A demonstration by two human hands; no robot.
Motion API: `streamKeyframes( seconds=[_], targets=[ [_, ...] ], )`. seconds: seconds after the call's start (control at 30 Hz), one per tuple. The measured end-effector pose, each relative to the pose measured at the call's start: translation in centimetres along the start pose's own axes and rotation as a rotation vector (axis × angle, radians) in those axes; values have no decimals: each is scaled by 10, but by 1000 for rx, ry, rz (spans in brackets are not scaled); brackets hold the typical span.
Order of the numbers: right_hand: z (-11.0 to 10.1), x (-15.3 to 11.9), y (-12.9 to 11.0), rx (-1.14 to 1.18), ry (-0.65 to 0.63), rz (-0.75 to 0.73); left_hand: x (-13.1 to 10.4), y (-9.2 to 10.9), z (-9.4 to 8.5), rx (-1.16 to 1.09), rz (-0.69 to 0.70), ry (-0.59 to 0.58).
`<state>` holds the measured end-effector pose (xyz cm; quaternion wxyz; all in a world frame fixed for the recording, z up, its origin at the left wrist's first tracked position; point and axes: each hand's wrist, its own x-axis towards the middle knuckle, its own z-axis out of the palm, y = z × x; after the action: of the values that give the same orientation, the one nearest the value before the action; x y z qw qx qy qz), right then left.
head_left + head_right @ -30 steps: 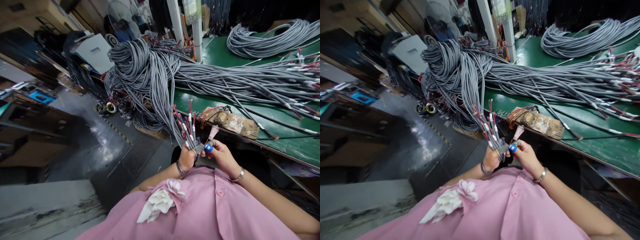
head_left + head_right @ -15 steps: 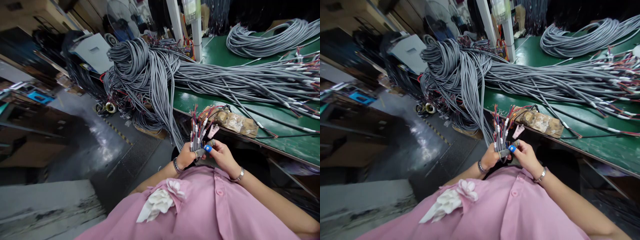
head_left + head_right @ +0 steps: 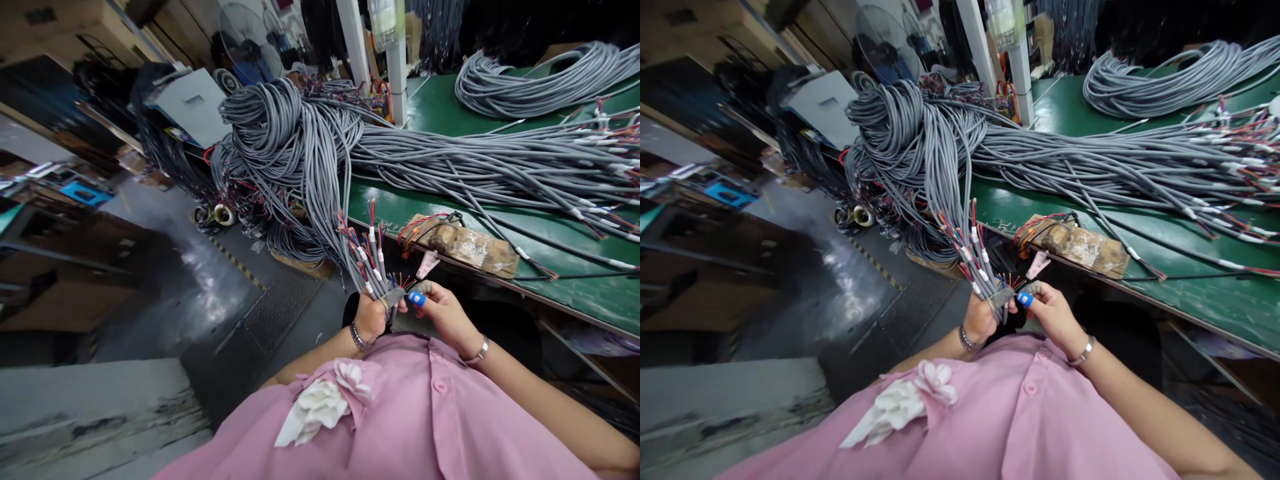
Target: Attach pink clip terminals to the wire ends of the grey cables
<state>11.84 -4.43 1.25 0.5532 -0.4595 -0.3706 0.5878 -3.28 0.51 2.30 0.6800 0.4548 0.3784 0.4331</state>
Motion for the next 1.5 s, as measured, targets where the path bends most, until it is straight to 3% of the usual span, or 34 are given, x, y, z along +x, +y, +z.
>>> streamKeyframes(
  seconds=[0.2, 0.3, 0.53, 0.8, 1.03, 1.2, 1.33, 1.5],
  targets=[
    [-9, -2, 0, 14, -18, 11, 2, 3, 7, -10, -4, 21],
    [-19, -2, 1, 153, -25, 47, 3, 5, 9, -32, 9, -2],
    [-42, 26, 3, 401, 82, 188, 4, 9, 11, -69, -42, -94],
    [-27, 38, -25, 392, -29, 121, 10, 13, 13, -29, -99, -183],
    [-22, 36, -15, 92, 247, -110, 18, 14, 10, -5, -176, -208],
    [-17, 45, -13, 358, 102, 58, 24, 9, 10, -54, -215, -231],
    [-11, 47, -21, 458, 151, 69, 26, 9, 12, -66, -241, -251],
    [-8, 47, -23, 420, 172, 47, 25, 10, 14, -12, -254, -257]
  ],
)
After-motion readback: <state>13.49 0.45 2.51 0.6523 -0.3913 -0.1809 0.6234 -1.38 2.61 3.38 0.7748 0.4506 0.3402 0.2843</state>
